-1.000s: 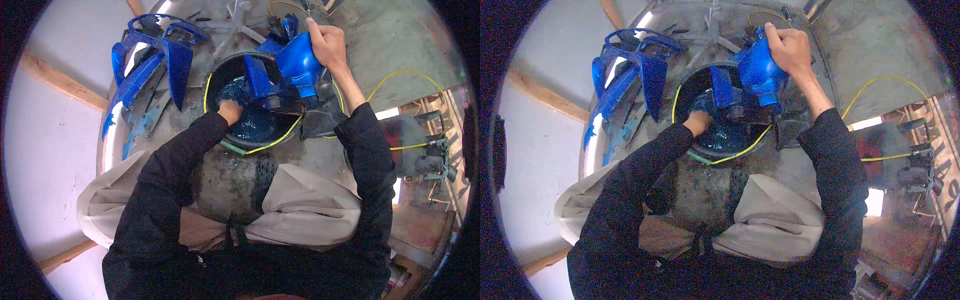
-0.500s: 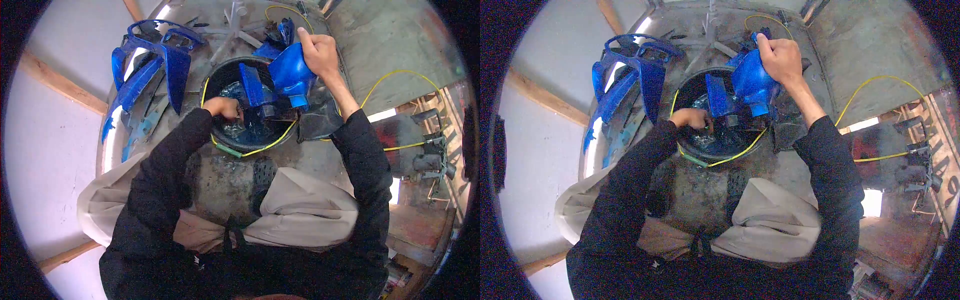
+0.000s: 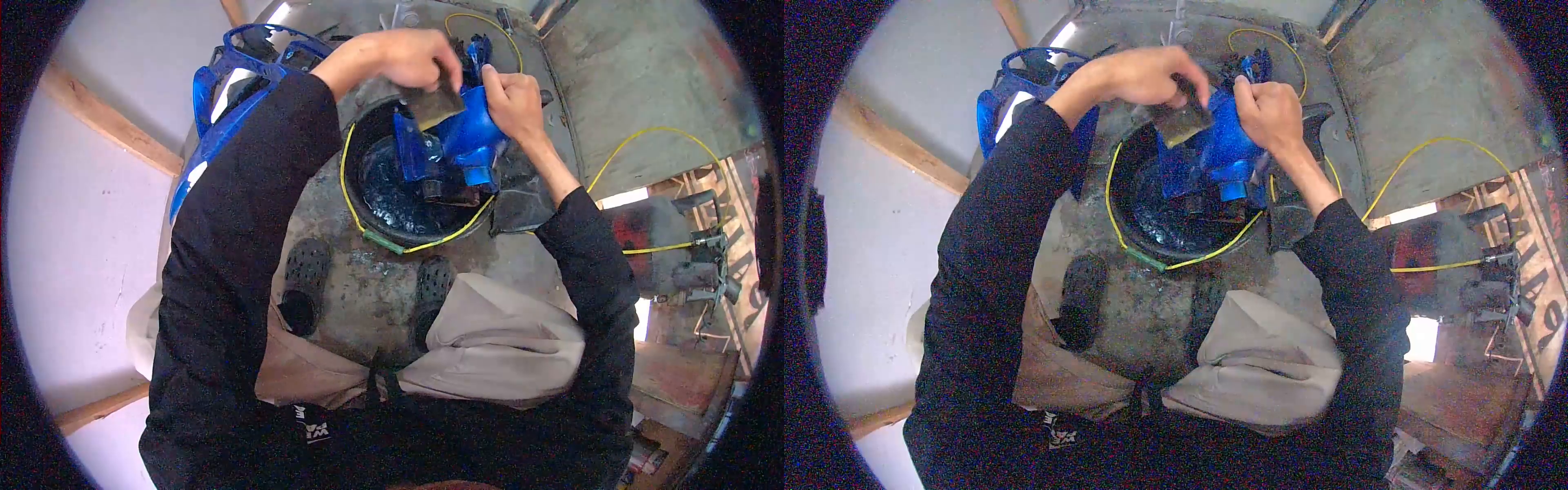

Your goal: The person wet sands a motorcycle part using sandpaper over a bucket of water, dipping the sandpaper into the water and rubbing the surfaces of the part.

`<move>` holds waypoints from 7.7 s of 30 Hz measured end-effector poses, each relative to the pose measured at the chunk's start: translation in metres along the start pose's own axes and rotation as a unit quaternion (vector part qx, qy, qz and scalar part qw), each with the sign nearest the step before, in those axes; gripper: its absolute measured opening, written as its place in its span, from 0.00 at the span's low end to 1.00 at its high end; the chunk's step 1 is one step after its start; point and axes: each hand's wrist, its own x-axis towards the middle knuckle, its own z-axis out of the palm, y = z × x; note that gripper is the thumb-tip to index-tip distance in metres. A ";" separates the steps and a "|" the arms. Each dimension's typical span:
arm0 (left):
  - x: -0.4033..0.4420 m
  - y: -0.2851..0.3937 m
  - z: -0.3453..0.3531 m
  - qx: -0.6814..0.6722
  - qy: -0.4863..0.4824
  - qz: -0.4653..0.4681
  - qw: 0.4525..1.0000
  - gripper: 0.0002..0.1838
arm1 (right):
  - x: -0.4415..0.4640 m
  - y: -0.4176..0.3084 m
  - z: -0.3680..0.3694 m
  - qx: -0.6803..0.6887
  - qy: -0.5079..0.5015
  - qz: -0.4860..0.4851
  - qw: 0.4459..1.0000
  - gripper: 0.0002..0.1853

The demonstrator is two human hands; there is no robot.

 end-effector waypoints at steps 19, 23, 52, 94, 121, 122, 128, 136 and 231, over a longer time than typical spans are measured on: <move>-0.010 0.014 0.018 0.023 0.185 0.092 0.978 0.14 | -0.001 0.008 0.004 0.013 -0.005 -0.021 1.000 0.32; -0.022 -0.046 0.030 0.017 0.028 0.033 0.999 0.17 | 0.000 0.011 0.003 0.009 -0.005 0.001 1.000 0.33; 0.014 -0.137 0.253 -0.156 -0.376 -0.155 0.900 0.30 | 0.022 0.040 -0.048 0.017 0.099 0.015 0.995 0.31; 0.010 -0.021 -0.002 0.044 0.025 0.028 0.998 0.19 | -0.009 0.006 0.006 0.041 0.046 0.029 0.998 0.32; -0.020 -0.110 0.239 0.043 -0.163 -0.178 0.970 0.18 | 0.048 0.041 -0.008 -0.046 0.084 -0.005 0.995 0.35; -0.019 -0.120 0.244 0.054 -0.118 -0.177 0.976 0.17 | 0.043 0.037 -0.009 -0.046 0.084 -0.017 0.995 0.35; -0.018 -0.155 0.292 0.077 -0.035 -0.231 0.969 0.16 | 0.030 0.020 -0.012 -0.021 0.097 -0.015 0.995 0.34; 0.021 -0.133 0.283 0.011 -0.347 -0.287 0.893 0.22 | 0.023 0.012 -0.013 -0.006 0.070 -0.031 0.997 0.34; -0.007 0.093 0.245 -0.255 0.588 -0.111 0.760 0.25 | -0.024 -0.007 0.006 -0.032 0.043 0.021 0.998 0.29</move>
